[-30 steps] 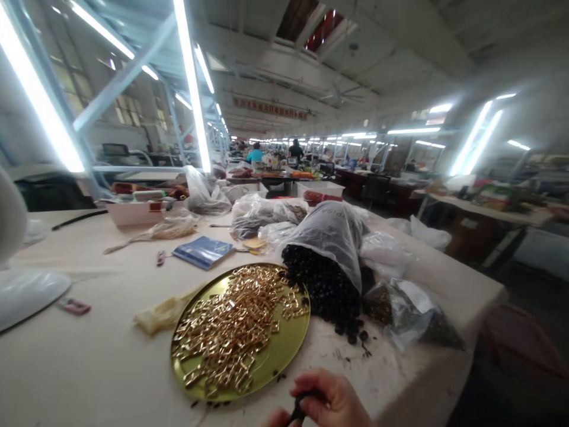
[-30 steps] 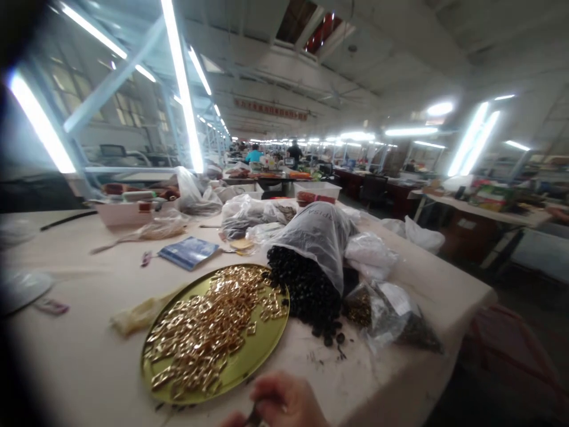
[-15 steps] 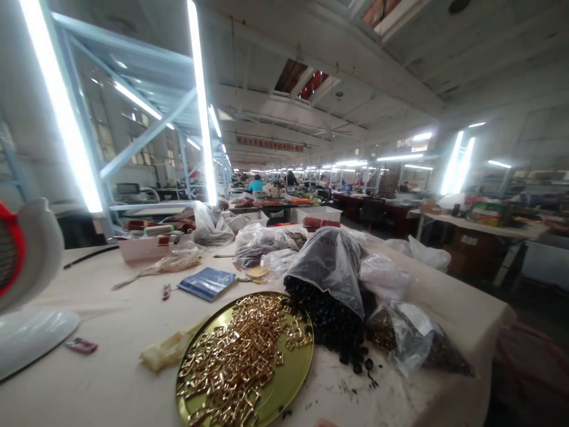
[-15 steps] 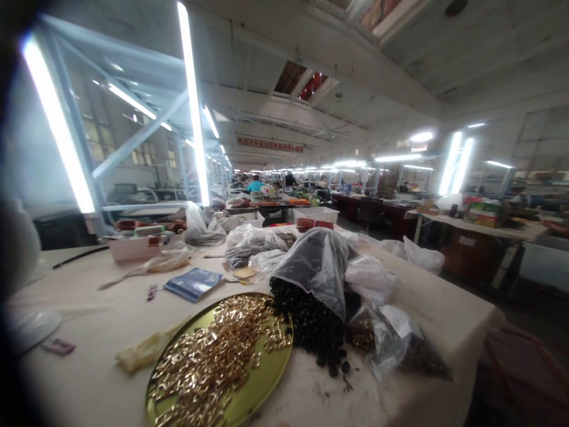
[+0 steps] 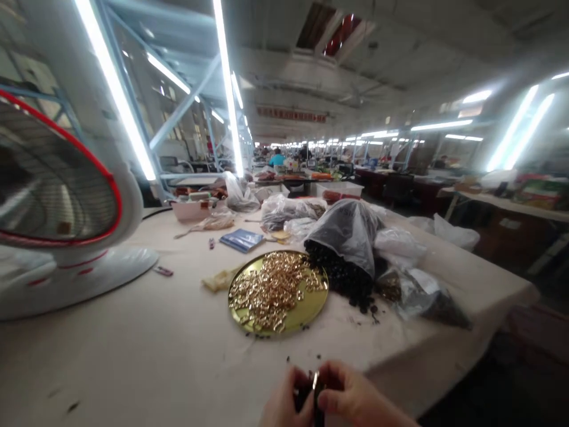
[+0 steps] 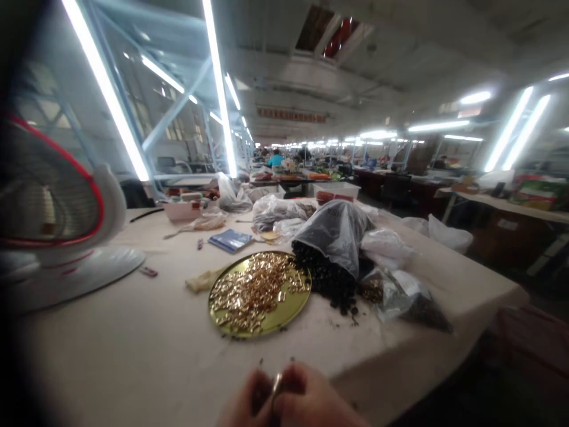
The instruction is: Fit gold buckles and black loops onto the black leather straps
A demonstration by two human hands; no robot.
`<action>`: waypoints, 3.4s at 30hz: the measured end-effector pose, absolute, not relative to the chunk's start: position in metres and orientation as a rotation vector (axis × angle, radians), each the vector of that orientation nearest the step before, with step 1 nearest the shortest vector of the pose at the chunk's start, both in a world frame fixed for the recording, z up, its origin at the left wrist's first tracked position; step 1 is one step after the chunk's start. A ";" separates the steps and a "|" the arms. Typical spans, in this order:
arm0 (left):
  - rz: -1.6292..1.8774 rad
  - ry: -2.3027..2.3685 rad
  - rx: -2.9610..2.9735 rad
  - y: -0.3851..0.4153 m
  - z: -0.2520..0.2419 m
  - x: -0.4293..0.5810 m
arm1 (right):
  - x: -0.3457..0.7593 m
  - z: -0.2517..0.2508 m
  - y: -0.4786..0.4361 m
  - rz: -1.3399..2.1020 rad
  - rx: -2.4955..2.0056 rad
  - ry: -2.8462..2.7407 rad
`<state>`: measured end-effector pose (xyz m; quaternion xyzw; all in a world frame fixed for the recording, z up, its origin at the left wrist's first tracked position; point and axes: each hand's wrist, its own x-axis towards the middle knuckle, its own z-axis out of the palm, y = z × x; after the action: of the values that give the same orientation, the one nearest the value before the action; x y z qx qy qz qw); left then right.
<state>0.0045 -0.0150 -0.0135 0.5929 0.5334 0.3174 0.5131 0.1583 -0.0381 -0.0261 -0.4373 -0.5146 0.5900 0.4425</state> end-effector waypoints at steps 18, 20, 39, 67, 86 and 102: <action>0.673 1.046 1.380 -0.036 -0.034 0.000 | 0.169 -0.022 -0.036 1.416 -1.299 -1.253; 0.624 1.063 1.338 -0.031 -0.037 -0.004 | 0.169 -0.026 -0.034 1.374 -1.334 -1.288; 0.456 1.099 1.129 0.004 -0.039 0.001 | 0.169 -0.043 -0.021 1.151 -1.645 -1.496; 0.432 1.169 1.352 -0.020 -0.042 0.012 | 0.184 -0.016 -0.048 0.932 -1.211 -2.124; 0.404 0.908 1.106 -0.016 0.020 0.009 | 0.193 -0.016 -0.033 1.710 -1.103 -1.045; 0.592 0.935 0.794 0.003 -0.022 0.022 | 0.179 -0.015 -0.018 1.447 -1.272 -1.205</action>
<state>0.0216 0.0035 -0.0216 0.3670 0.4321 0.2738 0.7769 0.1786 -0.0183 -0.0147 -0.5079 -0.4808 0.5775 0.4211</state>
